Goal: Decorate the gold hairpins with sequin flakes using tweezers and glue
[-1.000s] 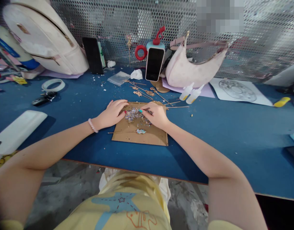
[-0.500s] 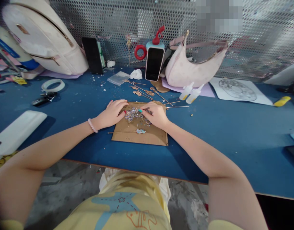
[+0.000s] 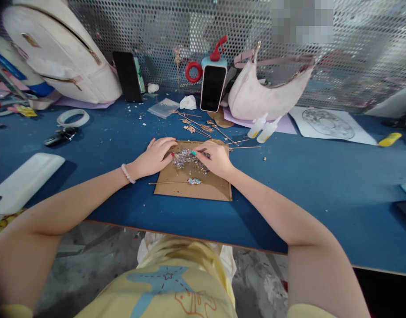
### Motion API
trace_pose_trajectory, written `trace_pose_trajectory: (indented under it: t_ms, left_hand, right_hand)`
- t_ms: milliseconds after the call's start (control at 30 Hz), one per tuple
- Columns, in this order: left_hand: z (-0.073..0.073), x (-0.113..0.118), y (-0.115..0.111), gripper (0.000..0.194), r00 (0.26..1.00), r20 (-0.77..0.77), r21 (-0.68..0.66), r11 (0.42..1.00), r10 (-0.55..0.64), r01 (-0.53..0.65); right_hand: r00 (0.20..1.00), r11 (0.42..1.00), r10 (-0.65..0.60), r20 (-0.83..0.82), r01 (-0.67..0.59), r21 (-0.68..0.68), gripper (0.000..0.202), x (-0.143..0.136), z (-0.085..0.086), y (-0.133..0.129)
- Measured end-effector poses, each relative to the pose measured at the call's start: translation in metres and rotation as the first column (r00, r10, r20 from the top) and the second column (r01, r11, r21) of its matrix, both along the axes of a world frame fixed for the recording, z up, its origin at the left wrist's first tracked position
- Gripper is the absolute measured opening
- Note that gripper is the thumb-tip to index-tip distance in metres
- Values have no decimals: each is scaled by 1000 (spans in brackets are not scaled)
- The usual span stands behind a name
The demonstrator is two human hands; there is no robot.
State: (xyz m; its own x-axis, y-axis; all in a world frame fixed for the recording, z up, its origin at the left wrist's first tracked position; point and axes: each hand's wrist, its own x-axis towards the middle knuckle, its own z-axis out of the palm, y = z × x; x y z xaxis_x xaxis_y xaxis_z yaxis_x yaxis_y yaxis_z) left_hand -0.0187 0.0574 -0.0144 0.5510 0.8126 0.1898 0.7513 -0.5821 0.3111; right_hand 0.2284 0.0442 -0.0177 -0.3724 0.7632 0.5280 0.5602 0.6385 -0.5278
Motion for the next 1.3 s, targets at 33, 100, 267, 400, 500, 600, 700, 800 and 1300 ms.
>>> trace_pose_trajectory:
  t_ms: [33, 100, 267, 400, 500, 600, 700, 800, 1300]
  left_hand:
    - [0, 0, 0, 38, 1000, 0, 0, 1000, 0, 0]
    - [0, 0, 0, 38, 1000, 1, 0, 1000, -1, 1]
    - [0, 0, 0, 37, 1000, 2, -4, 1000, -2, 2]
    - [0, 0, 0, 37, 1000, 0, -4, 1000, -2, 2]
    - [-1, -1, 0, 37, 1000, 0, -2, 1000, -5, 5]
    - [-1, -1, 0, 37, 1000, 2, 1, 1000, -4, 4]
    - [-1, 0, 1, 37, 1000, 4, 2, 1000, 0, 0]
    - [0, 0, 0, 37, 1000, 3, -1, 1000, 0, 0]
    - [-1, 0, 0, 38, 1000, -3, 6, 1000, -1, 1]
  right_hand:
    - [1000, 1000, 0, 1, 0, -3, 17, 0, 0, 0]
    - [1000, 1000, -8, 3, 8, -19, 17, 0, 1, 0]
    - [1000, 999, -21, -1, 21, -45, 18, 0, 2, -1]
    - [1000, 999, -6, -15, 5, -33, 18, 0, 1, 0]
    - [1000, 1000, -2, -17, 2, -23, 18, 0, -1, 0]
    - [1000, 1000, -1, -16, 1, -18, 17, 0, 0, 0]
    - [1000, 1000, -1, -14, 1, -9, 17, 0, 1, 0]
    - [1000, 1000, 8, -13, -8, 0, 17, 0, 2, 0]
    - [1000, 1000, 14, -13, -14, 7, 17, -1, 1, 0]
